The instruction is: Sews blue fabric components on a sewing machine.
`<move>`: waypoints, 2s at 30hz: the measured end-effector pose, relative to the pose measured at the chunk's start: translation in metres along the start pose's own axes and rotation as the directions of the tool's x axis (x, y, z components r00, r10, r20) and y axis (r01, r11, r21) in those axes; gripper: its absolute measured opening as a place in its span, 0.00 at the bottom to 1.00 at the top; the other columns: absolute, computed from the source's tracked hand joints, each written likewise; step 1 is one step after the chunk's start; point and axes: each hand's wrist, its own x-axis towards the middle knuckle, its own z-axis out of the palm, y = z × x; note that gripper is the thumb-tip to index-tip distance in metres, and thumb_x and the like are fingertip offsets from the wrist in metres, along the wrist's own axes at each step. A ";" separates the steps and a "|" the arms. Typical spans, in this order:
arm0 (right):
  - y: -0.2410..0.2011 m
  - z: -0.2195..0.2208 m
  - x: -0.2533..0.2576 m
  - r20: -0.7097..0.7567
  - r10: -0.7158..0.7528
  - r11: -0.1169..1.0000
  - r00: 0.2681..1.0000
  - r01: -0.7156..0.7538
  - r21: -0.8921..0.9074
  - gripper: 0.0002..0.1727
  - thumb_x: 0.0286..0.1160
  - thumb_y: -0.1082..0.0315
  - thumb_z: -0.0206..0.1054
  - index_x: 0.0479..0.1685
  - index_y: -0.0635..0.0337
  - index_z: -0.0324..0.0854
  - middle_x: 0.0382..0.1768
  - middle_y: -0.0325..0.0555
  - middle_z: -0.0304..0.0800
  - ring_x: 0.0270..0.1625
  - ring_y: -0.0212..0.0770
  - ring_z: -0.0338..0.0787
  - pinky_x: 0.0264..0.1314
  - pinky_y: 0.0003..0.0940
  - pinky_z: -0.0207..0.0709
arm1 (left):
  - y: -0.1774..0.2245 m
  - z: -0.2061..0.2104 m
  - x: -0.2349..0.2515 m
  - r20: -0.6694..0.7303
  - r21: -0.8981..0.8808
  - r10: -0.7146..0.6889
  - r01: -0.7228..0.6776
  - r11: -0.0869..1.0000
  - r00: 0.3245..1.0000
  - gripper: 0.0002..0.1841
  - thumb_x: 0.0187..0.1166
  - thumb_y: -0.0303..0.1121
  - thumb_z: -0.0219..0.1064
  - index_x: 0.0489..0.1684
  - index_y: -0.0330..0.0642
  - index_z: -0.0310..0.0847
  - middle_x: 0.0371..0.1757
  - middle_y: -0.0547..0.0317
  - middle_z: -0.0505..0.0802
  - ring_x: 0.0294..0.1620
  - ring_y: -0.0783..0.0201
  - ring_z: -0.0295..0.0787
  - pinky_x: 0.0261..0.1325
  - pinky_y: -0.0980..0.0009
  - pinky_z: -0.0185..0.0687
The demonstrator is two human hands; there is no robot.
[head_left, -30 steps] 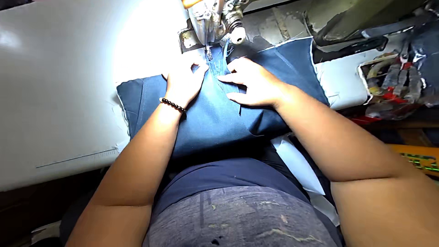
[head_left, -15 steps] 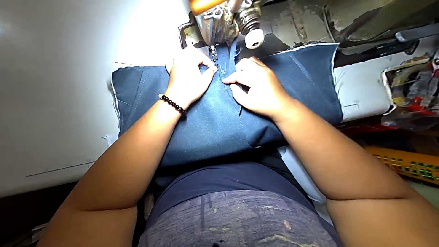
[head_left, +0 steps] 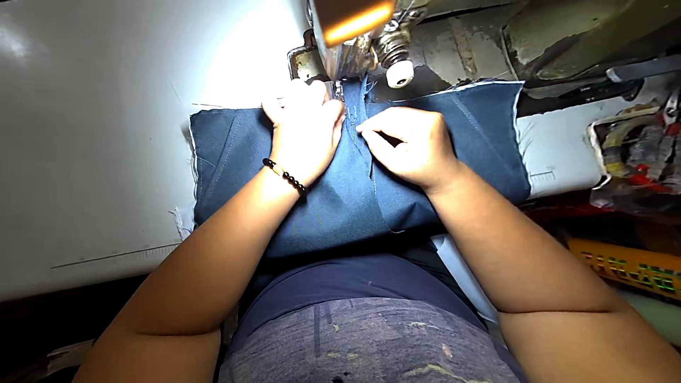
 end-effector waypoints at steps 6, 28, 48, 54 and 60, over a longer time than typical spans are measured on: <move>0.000 0.000 0.000 0.019 -0.014 1.000 1.000 0.014 -0.013 0.12 0.78 0.69 0.63 0.40 0.63 0.94 0.44 0.51 0.97 0.52 0.40 0.96 0.59 0.34 0.87 | 0.015 -0.004 -0.020 0.065 0.193 0.148 -0.158 0.968 0.987 0.19 0.84 0.28 0.51 0.63 0.42 0.87 0.61 0.49 0.89 0.68 0.44 0.82 0.67 0.35 0.65; 0.011 -0.068 -0.050 0.252 0.418 0.830 0.873 -0.255 -0.495 0.33 0.86 0.41 0.49 0.82 0.48 0.76 0.86 0.58 0.69 0.90 0.69 0.60 0.84 0.77 0.48 | 0.013 0.001 -0.025 0.169 0.076 0.130 -0.144 0.987 0.977 0.25 0.82 0.25 0.49 0.78 0.35 0.75 0.81 0.47 0.81 0.82 0.48 0.76 0.64 0.42 0.72; -0.011 0.000 -0.006 0.163 0.115 0.993 0.980 -0.112 -0.029 0.15 0.80 0.63 0.63 0.54 0.57 0.93 0.50 0.51 0.92 0.61 0.48 0.87 0.70 0.43 0.74 | 0.020 0.006 -0.031 0.101 0.082 0.080 -0.089 0.993 0.992 0.24 0.84 0.26 0.49 0.77 0.35 0.77 0.81 0.48 0.82 0.81 0.50 0.78 0.67 0.44 0.72; -0.006 0.000 -0.006 0.086 0.082 0.996 0.993 -0.080 -0.026 0.14 0.80 0.68 0.61 0.44 0.62 0.94 0.49 0.55 0.93 0.61 0.48 0.89 0.70 0.39 0.77 | 0.017 0.003 -0.031 0.099 -0.045 0.075 -0.070 0.996 0.992 0.22 0.83 0.31 0.51 0.73 0.39 0.79 0.81 0.49 0.82 0.84 0.49 0.75 0.70 0.40 0.69; -0.008 0.000 -0.009 0.054 0.085 0.996 0.995 -0.084 -0.037 0.15 0.81 0.69 0.61 0.50 0.63 0.94 0.53 0.53 0.97 0.64 0.45 0.93 0.75 0.36 0.79 | 0.018 0.002 -0.033 0.149 0.016 0.095 -0.099 0.995 0.984 0.21 0.85 0.30 0.49 0.72 0.42 0.81 0.85 0.49 0.78 0.86 0.49 0.71 0.72 0.41 0.66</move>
